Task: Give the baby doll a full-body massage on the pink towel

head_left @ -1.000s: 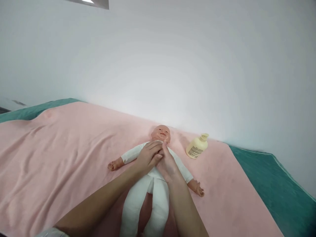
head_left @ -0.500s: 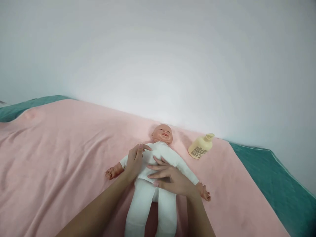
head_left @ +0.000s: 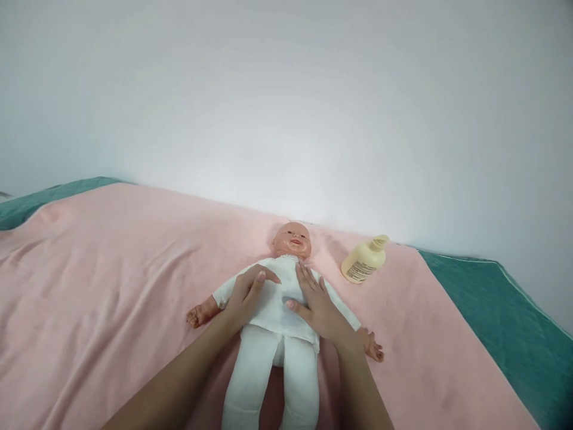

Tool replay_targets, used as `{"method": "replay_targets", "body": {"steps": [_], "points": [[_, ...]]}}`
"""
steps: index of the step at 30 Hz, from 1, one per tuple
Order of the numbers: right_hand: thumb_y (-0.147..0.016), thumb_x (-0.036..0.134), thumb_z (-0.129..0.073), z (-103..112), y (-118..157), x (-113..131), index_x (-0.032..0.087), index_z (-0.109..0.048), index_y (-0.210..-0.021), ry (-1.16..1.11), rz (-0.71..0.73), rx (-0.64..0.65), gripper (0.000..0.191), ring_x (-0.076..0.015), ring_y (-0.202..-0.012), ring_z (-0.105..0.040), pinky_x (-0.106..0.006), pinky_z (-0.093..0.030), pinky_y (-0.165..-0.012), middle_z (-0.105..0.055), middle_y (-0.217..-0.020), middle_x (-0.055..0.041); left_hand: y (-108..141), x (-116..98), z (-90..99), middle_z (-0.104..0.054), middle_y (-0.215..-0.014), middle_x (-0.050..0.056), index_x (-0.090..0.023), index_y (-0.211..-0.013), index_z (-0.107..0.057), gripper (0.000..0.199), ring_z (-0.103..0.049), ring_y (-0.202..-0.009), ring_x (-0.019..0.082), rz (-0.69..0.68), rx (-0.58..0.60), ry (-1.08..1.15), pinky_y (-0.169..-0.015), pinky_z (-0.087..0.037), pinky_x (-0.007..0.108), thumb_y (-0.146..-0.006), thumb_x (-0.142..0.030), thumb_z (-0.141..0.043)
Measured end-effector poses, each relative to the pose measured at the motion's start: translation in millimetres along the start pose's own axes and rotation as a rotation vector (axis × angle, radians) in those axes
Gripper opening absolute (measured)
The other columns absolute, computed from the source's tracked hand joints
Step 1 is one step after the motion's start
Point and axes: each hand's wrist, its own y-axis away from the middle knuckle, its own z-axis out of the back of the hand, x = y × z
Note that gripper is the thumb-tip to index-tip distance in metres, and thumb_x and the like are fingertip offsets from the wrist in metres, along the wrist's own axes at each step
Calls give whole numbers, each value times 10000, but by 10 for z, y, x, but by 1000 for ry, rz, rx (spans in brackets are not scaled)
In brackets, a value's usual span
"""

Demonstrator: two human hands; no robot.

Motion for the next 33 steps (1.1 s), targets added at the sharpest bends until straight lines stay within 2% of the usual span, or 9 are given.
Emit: {"method": "replay_targets", "body": {"steps": [4,8,11,14,18,22,25,29,33], "points": [[-814,613,-574,118,96,-87,219,0,-1523,-41,-20,73,993,-223,-1475,26,-521,35,-1174,-28,-1595,-92,4,-125,16,-723,-902,77,-191,-914,-716,390,-642,-889,211,-214,322,-16,-877,-450,353,-980,-359,-369],[-740,560,-680,184,171,-150,240,-53,-1525,-75,10,81,1055,-252,-1475,-10,-533,18,-1173,-106,-1593,-106,-13,-189,-6,-744,-969,40,-243,-974,-723,248,-655,-994,207,-316,582,-125,-996,-403,368,-935,-309,-487],[-689,602,-707,216,176,-156,209,22,-1521,-27,-33,156,1174,-232,-1471,60,-491,54,-1179,-3,-1598,-104,-15,-170,-27,-735,-1049,13,-264,-1032,-712,220,-619,-1118,202,-348,691,-198,-1135,-254,404,-909,-317,-537],[-652,656,-711,237,156,-137,177,98,-1507,16,-84,230,1271,-193,-1461,130,-420,97,-1180,89,-1592,-81,-17,-136,-45,-685,-1192,2,-264,-1097,-691,248,-536,-1244,197,-364,730,-280,-1182,-153,412,-908,-338,-549],[-677,694,-663,242,145,-115,182,129,-1499,39,-96,256,1252,-177,-1458,148,-399,120,-1175,112,-1592,-51,-39,-70,-96,-545,-1389,13,-262,-1257,-606,353,-415,-1354,191,-314,638,-450,-1194,-136,424,-944,-378,-492],[-734,707,-583,245,160,-104,160,130,-1500,71,-91,258,1180,-164,-1458,149,-393,114,-1178,108,-1592,-47,-58,49,-150,-451,-1468,43,-239,-1390,-479,457,-311,-1414,208,-245,484,-588,-1185,-171,456,-971,-409,-413],[-761,705,-546,249,169,-105,164,133,-1500,86,-79,255,1140,-166,-1461,140,-398,100,-1182,104,-1594,-40,-59,127,-160,-388,-1508,52,-221,-1437,-410,492,-287,-1424,210,-174,386,-658,-1177,-198,463,-986,-410,-356],[-773,699,-540,240,163,-111,167,147,-1494,90,-76,252,1129,-173,-1460,146,-416,100,-1183,106,-1593,-39,-59,178,-154,-443,-1474,50,-207,-1419,-433,469,-359,-1387,226,-75,240,-775,-1156,-241,482,-996,-359,-297],[-821,681,-501,256,200,-37,184,145,-1491,77,-73,233,1055,-183,-1460,143,-442,90,-1186,105,-1592,-38,-68,220,-124,-550,-1381,60,-190,-1360,-499,438,-441,-1333,237,-59,129,-895,-1155,-230,498,-988,-276,-284]]}}
